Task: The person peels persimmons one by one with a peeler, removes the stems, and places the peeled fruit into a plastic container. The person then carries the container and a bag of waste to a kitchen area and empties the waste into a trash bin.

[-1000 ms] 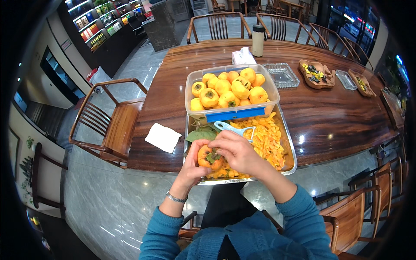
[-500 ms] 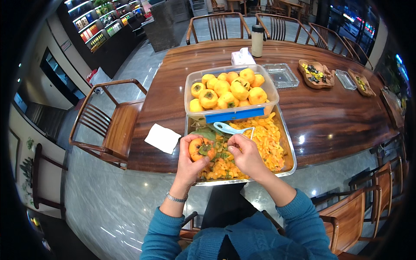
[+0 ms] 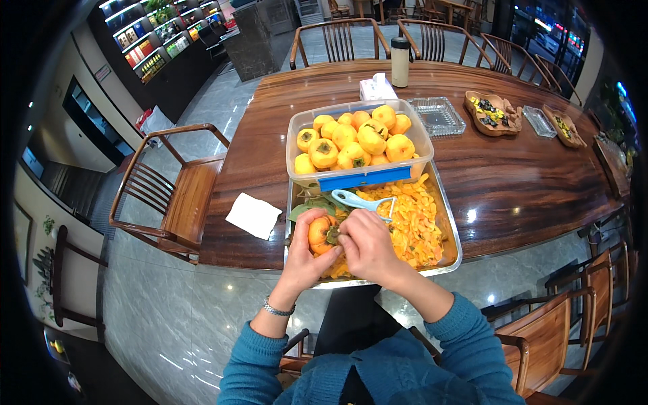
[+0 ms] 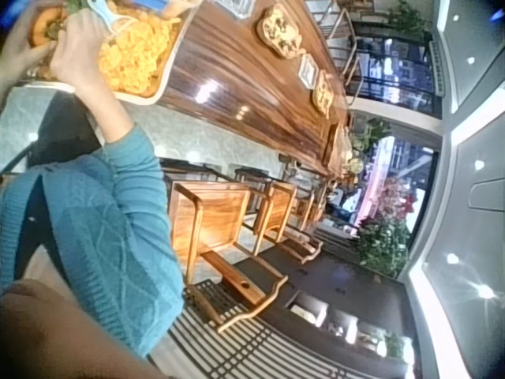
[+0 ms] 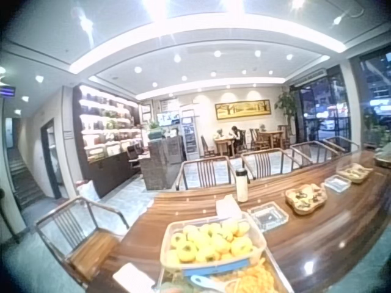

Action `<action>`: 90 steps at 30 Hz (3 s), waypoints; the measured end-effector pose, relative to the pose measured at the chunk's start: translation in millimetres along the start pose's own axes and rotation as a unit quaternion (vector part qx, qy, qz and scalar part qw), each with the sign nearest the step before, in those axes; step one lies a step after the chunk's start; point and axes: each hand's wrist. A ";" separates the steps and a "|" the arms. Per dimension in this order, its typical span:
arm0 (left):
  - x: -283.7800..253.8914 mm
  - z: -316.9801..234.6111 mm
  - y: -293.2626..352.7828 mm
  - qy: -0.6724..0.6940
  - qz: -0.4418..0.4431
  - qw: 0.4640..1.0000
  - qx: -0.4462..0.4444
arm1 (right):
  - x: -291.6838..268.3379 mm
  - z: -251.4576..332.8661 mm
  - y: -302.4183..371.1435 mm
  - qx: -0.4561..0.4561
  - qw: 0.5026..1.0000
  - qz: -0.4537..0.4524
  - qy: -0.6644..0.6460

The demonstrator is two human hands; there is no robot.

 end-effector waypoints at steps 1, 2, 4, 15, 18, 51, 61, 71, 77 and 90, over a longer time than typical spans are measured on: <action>0.4 -0.9 0.6 0.023 0.003 1.000 -0.017 | -1.6 -0.8 -0.8 -0.034 0.999 -0.021 0.015; 0.6 -1.4 1.2 0.042 0.003 0.999 -0.027 | -3.2 -1.5 -2.2 0.006 1.000 -0.007 -0.012; 1.7 -1.7 2.4 0.090 0.002 0.995 -0.047 | -6.4 -1.8 -4.4 0.063 0.996 0.005 -0.068; 4.4 -5.7 4.6 0.314 0.024 0.923 -0.221 | -8.6 -4.2 -5.8 -0.018 0.999 -0.015 0.025; 2.2 -7.5 4.3 0.257 0.045 0.944 -0.202 | -14.5 -7.9 -15.7 -0.041 0.997 0.012 -0.065; -24.9 -12.6 -12.3 -0.105 -0.056 0.991 -0.053 | -37.8 -33.4 -33.3 0.097 0.986 0.130 0.025; -20.6 -5.4 -22.1 0.094 -0.014 0.982 -0.166 | -23.1 -38.5 -49.3 0.093 0.890 0.286 0.342; 7.7 -15.9 -22.2 0.367 0.055 0.889 -0.267 | -60.2 -34.4 -45.1 0.399 0.887 -0.024 -0.233; 27.8 -19.8 -13.9 0.369 0.058 0.893 -0.252 | -49.7 -18.2 -31.0 0.387 0.877 -0.123 -0.257; 39.3 -27.2 -17.7 0.186 -0.017 0.967 -0.175 | -59.1 10.0 -12.5 0.332 0.866 0.059 -0.370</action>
Point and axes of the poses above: each hand's wrist, its own y-axis away from the middle knuckle, its own x-axis out of the palm, z = x × y, and after that the axes turned 8 degrees about -z, right-handed
